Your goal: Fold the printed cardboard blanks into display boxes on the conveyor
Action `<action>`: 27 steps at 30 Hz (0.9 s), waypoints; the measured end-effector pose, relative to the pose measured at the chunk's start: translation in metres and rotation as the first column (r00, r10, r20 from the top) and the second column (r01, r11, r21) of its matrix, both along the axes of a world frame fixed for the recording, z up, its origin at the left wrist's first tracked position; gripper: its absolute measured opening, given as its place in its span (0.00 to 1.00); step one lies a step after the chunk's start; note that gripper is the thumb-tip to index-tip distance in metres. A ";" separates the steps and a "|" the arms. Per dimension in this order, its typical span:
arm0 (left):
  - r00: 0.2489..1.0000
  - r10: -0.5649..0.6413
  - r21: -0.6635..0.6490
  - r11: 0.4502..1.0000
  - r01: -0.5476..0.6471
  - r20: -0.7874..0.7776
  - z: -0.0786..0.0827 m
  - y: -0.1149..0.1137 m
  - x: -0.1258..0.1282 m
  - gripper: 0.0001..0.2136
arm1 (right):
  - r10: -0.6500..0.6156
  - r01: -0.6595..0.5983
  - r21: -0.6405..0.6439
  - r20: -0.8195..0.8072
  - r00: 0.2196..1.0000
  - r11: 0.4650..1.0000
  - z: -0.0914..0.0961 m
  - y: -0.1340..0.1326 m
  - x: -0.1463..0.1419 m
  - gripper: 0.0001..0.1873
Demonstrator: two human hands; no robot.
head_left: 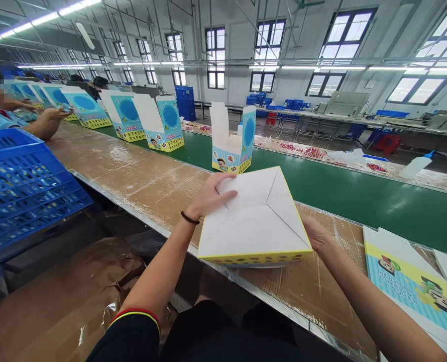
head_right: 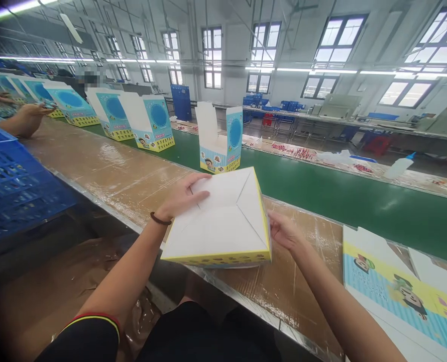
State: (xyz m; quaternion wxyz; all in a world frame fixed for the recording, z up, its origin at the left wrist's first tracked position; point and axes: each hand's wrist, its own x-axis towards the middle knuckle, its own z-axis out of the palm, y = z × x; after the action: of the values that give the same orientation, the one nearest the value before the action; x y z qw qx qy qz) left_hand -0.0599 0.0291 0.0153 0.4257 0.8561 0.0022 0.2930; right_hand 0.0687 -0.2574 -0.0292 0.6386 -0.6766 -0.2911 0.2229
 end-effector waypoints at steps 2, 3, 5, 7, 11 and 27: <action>0.988 0.078 -0.136 0.989 -0.060 0.135 -0.012 0.003 0.004 0.26 | -0.091 0.092 0.091 -0.016 0.996 0.992 0.020 -0.006 0.016 0.33; 0.972 0.144 -0.216 0.971 -0.103 0.184 -0.022 0.004 0.008 0.26 | -0.154 0.150 0.159 0.015 0.988 0.976 0.032 -0.008 0.025 0.34; 0.943 0.280 -0.323 0.922 -0.212 0.180 -0.050 0.001 0.019 0.25 | -0.289 0.234 0.291 0.163 0.943 0.928 0.055 -0.012 0.043 0.38; 0.936 0.350 -0.259 0.908 -0.330 0.035 -0.083 -0.008 0.028 0.23 | -0.373 0.253 0.327 0.386 0.843 0.910 0.073 -0.013 0.062 0.39; 0.907 0.259 0.253 0.951 -0.179 -0.332 -0.133 -0.038 0.032 0.19 | -0.299 0.404 0.079 0.800 0.520 0.911 0.080 -0.008 0.103 0.34; 0.880 0.202 0.395 0.918 -0.017 -0.431 -0.137 -0.044 0.027 0.18 | 0.020 0.776 -0.281 0.945 0.328 0.565 -0.002 0.014 0.165 0.34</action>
State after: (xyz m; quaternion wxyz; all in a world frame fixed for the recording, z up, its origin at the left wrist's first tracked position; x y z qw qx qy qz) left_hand -0.0328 -0.0147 -0.1215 0.2213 0.9654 0.0964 0.0991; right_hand 0.2334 -0.2430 -0.0314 0.1065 -0.9234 -0.2752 -0.2454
